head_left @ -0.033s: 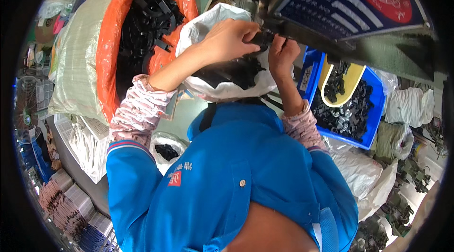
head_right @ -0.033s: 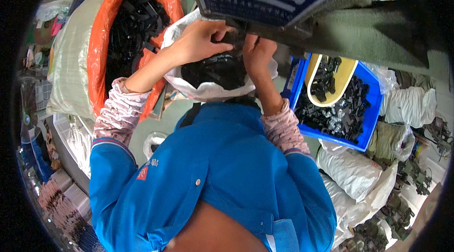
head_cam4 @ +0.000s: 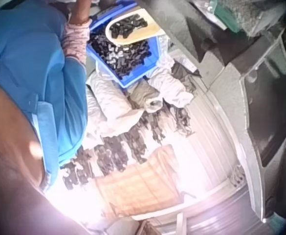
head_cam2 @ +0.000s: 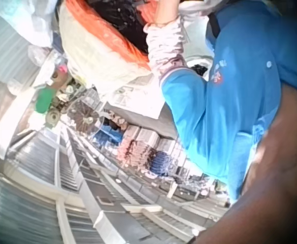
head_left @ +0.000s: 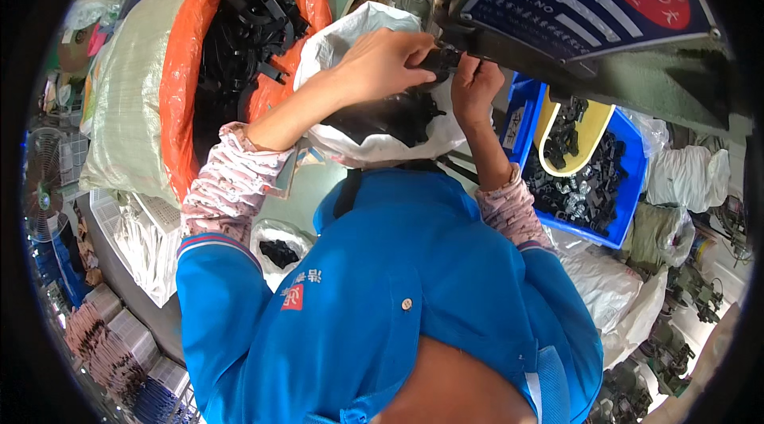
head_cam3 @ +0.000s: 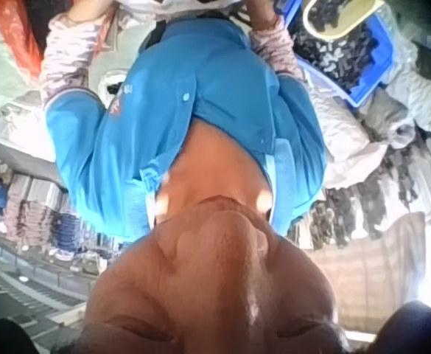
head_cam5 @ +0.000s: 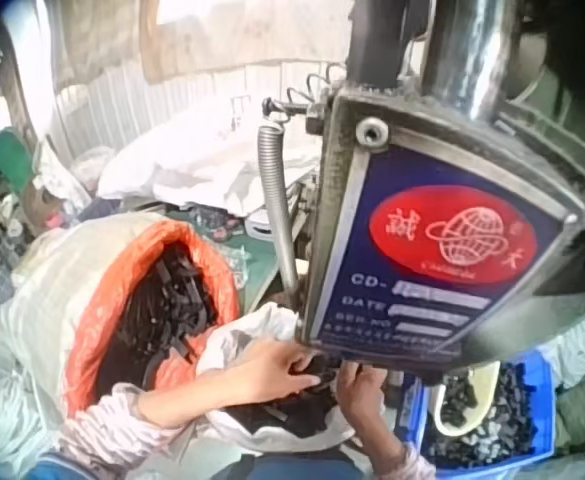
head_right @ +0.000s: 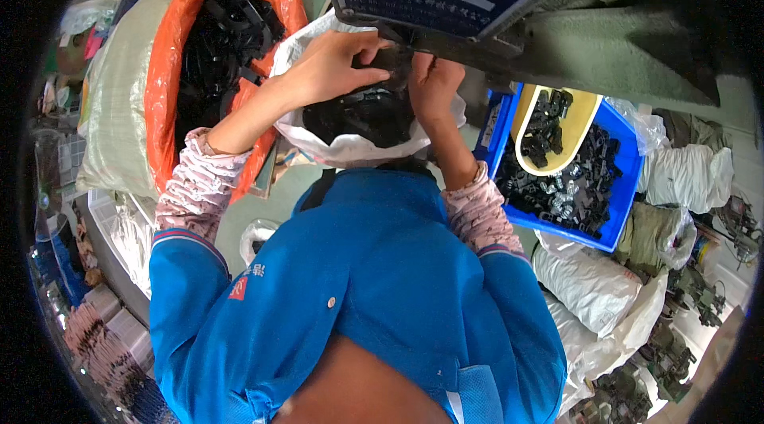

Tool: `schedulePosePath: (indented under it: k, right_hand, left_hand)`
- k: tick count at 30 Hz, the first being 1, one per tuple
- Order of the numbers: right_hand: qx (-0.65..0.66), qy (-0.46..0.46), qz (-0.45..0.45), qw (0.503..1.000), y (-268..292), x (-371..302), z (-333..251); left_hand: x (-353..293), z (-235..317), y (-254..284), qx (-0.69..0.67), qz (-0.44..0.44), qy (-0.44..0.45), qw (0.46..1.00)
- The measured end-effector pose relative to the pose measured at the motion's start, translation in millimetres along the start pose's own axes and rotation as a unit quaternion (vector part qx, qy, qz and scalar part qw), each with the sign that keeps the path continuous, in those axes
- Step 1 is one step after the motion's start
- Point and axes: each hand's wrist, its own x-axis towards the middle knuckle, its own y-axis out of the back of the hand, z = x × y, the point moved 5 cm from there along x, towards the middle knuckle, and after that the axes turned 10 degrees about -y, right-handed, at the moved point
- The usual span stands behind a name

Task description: The person repeatedly picks small black plastic components from a blue bin, joins them with a larger black part, and places the assembled unit into a white sack. The cycle continues throughout the clip with consistent hand movements and no visible change in the environment.

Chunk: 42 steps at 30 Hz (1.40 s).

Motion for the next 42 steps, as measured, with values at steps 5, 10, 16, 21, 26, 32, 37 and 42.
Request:
schedulePosePath:
  k: [5,10,16,21,26,32,37,42]
  right_hand:
    - [-0.022,0.109,0.004,0.994,5.3,12.1,-9.7]
    - [0.000,0.136,-0.044,0.990,3.8,18.3,5.3]
    - [-0.219,0.111,-0.171,0.954,-9.6,48.7,90.7]
    - [-0.353,0.330,-0.079,0.872,-16.9,53.1,102.4]
    - [-0.351,0.297,-0.120,0.880,-38.3,70.5,119.5]
    - [-0.348,0.273,-0.149,0.885,-41.3,75.4,122.6]
    - [-0.355,0.254,-0.163,0.885,-45.1,76.5,126.7]
    - [-0.364,0.239,-0.167,0.885,-44.4,79.4,132.0]
  left_hand:
    - [-21.7,-1.4,1.6,-0.051,0.039,-0.035,0.997]
    - [-12.2,3.6,12.0,0.026,0.021,-0.042,0.999]
    - [-19.7,4.4,1.3,0.004,0.030,-0.049,0.998]
    - [-27.4,4.2,-3.3,0.030,0.062,-0.122,0.990]
    - [-28.4,9.8,-2.8,0.046,0.079,-0.120,0.989]
    - [-29.0,9.9,-4.0,0.038,0.088,-0.133,0.986]
    - [-33.2,5.8,-6.9,0.038,0.100,-0.148,0.983]
    - [-54.1,6.3,-7.5,0.095,0.170,-0.205,0.959]
